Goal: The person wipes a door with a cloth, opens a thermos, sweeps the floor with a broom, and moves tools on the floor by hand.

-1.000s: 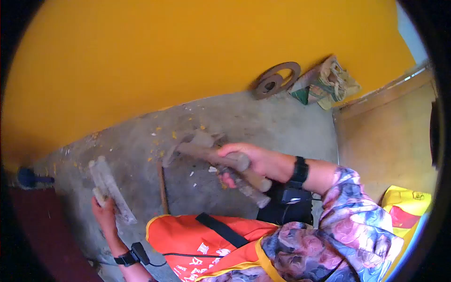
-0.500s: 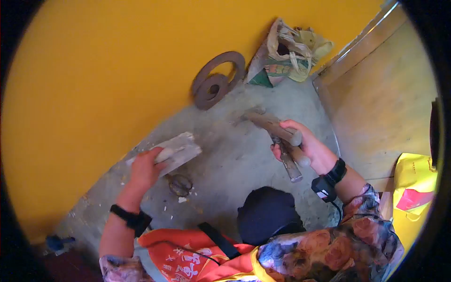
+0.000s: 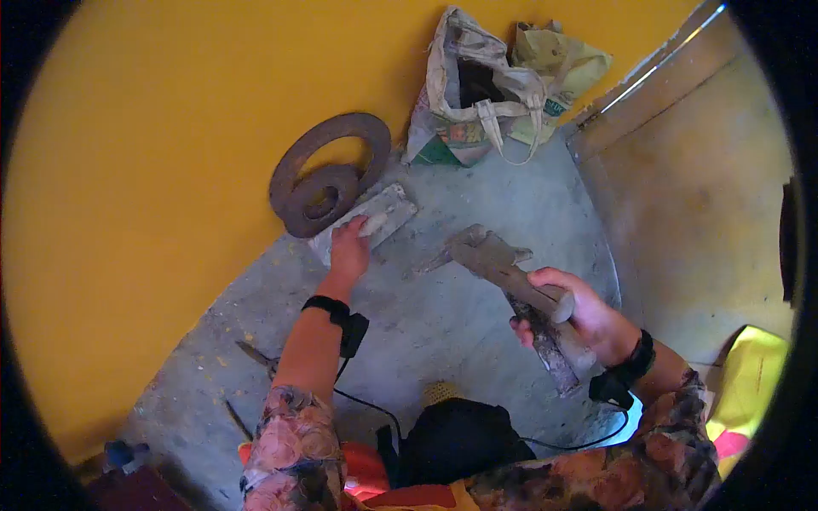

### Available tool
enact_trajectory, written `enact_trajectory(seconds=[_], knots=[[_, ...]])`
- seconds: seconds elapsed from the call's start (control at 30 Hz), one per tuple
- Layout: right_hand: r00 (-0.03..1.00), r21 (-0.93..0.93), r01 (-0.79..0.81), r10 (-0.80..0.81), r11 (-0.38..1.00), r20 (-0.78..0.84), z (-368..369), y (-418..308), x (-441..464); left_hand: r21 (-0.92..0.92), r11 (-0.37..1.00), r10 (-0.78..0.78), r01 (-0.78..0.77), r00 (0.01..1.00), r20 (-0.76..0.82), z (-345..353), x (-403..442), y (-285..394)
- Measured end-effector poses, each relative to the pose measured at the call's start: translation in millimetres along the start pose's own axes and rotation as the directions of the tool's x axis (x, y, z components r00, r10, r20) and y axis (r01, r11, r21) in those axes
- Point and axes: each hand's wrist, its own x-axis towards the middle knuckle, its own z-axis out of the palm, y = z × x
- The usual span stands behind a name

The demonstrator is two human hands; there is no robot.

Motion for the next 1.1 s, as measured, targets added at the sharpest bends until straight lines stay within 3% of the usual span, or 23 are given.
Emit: enact_trajectory(seconds=[0.1, 0.3, 0.33, 0.4, 0.47, 0.5, 0.6, 0.63, 0.67, 0.73, 0.8, 0.9, 0.93, 0.97, 1.0, 1.03, 1.1], knots=[[0.999, 0.018, -0.028, 0.027, 0.999, 0.032, 0, -8, 8, 0.029, 0.996, 0.086, -0.085, 0.996, -0.002, 4, 17, 1], [1.0, 0.047, -0.022, 0.023, 0.999, -0.012, 19, -42, 27, 0.034, 0.997, -0.065, 0.064, 0.998, 0.014, 25, 5, -15], [1.0, 0.011, 0.026, -0.026, 1.0, 0.008, 23, -49, 34, -0.197, 0.97, -0.16, 0.14, 0.983, -0.089, 49, 2, -46], [0.999, 0.012, 0.021, -0.021, 1.0, 0.025, 31, -61, 50, -0.423, 0.889, -0.267, 0.176, 0.949, -0.166, 49, -14, -47], [0.999, 0.005, 0.009, -0.009, 1.0, 0.042, 34, -74, 72, -0.016, 0.995, -0.097, 0.096, 0.965, -0.245, 6, -45, 2], [0.989, -0.007, 0.021, -0.02, 1.0, 0.146, 34, -81, 87, -0.016, 0.995, -0.102, 0.101, 0.963, -0.249, 3, -60, 6], [0.927, -0.02, -0.003, 0.01, 1.0, 0.376, 35, -118, 122, -0.111, 0.988, -0.126, 0.108, 0.978, -0.168, -10, -98, 12], [0.874, -0.017, -0.046, 0.048, 0.999, 0.484, 37, -127, 125, -0.225, 0.952, -0.229, 0.209, 0.971, -0.067, -18, -108, 18], [0.873, -0.021, -0.046, 0.05, 0.999, 0.485, 43, -132, 126, -0.325, 0.893, -0.315, 0.31, 0.948, 0.041, -22, -116, 21], [0.973, 0.174, 0.008, -0.048, 0.985, 0.225, 61, -141, 119, -0.39, 0.876, -0.306, 0.284, 0.952, 0.006, -15, -129, 10], [0.973, 0.232, 0.016, -0.068, 0.973, 0.219, 61, -160, 125, -0.449, 0.855, -0.299, 0.26, 0.954, -0.017, -13, -133, 10], [0.9, 0.262, 0.082, -0.184, 0.962, 0.394, 51, -190, 164, -0.405, 0.845, -0.341, 0.349, 0.935, 0.095, -20, -124, 18], [0.685, -0.174, 0.673, -0.516, 0.719, 0.515, 53, -192, 169, -0.447, 0.832, -0.344, 0.328, 0.938, 0.047, -17, -124, 19], [0.608, -0.34, 0.79, -0.574, 0.51, 0.549, 50, -193, 170, -0.486, 0.818, -0.35, 0.307, 0.937, 0.002, -14, -124, 20], [0.524, -0.48, 0.838, -0.626, 0.259, 0.577, 63, -187, 158, -0.479, 0.82, -0.352, 0.313, 0.936, 0.009, -11, -127, 19], [0.521, -0.474, 0.841, -0.627, 0.262, 0.579, 69, -189, 163, -0.473, 0.83, -0.324, 0.296, 0.946, 0.023, -8, -130, 18], [0.664, -0.787, 0.616, -0.568, 0.046, 0.486, 77, -204, 171, -0.462, 0.842, -0.295, 0.279, 0.955, 0.039, -8, -136, 21]])
